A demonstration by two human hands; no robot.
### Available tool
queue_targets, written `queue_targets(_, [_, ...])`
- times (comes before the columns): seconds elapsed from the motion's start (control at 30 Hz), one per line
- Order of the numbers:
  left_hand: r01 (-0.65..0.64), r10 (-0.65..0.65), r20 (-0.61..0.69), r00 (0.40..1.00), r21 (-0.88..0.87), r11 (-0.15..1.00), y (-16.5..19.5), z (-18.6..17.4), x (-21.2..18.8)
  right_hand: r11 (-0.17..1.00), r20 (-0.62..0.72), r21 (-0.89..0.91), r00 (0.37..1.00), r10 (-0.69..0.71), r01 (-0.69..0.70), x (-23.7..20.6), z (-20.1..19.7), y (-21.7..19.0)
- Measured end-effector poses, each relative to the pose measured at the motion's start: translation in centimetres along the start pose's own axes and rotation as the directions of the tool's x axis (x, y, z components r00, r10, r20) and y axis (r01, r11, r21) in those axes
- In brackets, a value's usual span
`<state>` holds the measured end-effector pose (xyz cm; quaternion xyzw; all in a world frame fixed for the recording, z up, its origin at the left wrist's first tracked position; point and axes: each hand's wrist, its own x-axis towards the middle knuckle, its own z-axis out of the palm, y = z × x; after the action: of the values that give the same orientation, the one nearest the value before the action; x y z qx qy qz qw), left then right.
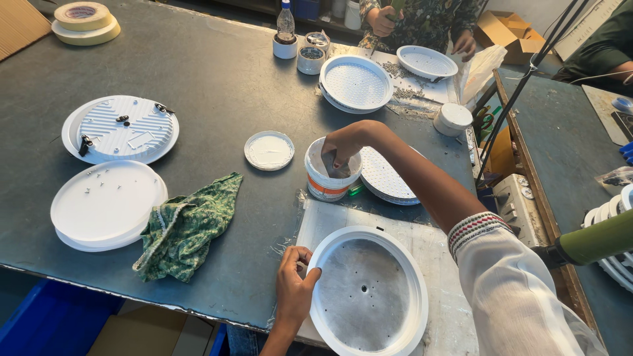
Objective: The person holds a round plastic light fixture housing in one hand and spreads white filler paste over its back with a small scraper, dipping the scraper into a bucket of paste as needed. They smooth the paste across the surface, set the finished housing on a stack, and pick up the next housing to repeat the process.
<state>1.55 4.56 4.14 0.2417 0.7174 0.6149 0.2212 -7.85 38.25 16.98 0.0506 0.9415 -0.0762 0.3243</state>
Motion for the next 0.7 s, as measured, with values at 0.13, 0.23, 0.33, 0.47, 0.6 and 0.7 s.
queue_targets(0.13, [-0.028,0.028,-0.013,1.000,-0.004,1.000,-0.1,0.0,0.1,0.997,-0.020,0.064,0.999,-0.037,0.038,-0.9,-0.8,0.3])
queue_targets(0.23, [0.036,-0.035,0.004,0.999,-0.009,0.999,-0.3,0.0,0.2,0.973,-0.037,0.227,0.999,-0.025,0.032,-1.8,-1.1,0.6])
queue_targets(0.33, [-0.014,0.016,0.061,0.998,-0.037,0.999,-0.4,-0.1,0.3,0.935,-0.080,0.350,0.997,-0.020,0.047,-2.5,-1.2,0.8])
queue_targets(0.47, [-0.014,0.016,0.048,0.999,-0.034,0.999,-0.5,-0.2,0.1,0.899,-0.196,0.438,0.978,0.072,0.022,-3.1,-0.7,1.1])
queue_targets(0.6, [-0.044,0.044,0.024,0.999,-0.033,0.998,-0.5,-0.1,0.1,0.901,-0.317,0.422,0.948,0.041,0.102,-2.6,0.3,1.3])
queue_targets(0.7, [-0.037,0.038,0.023,0.999,-0.038,0.999,-0.6,-0.1,0.1,0.973,-0.336,0.207,0.942,-0.025,0.099,-1.5,1.8,0.9])
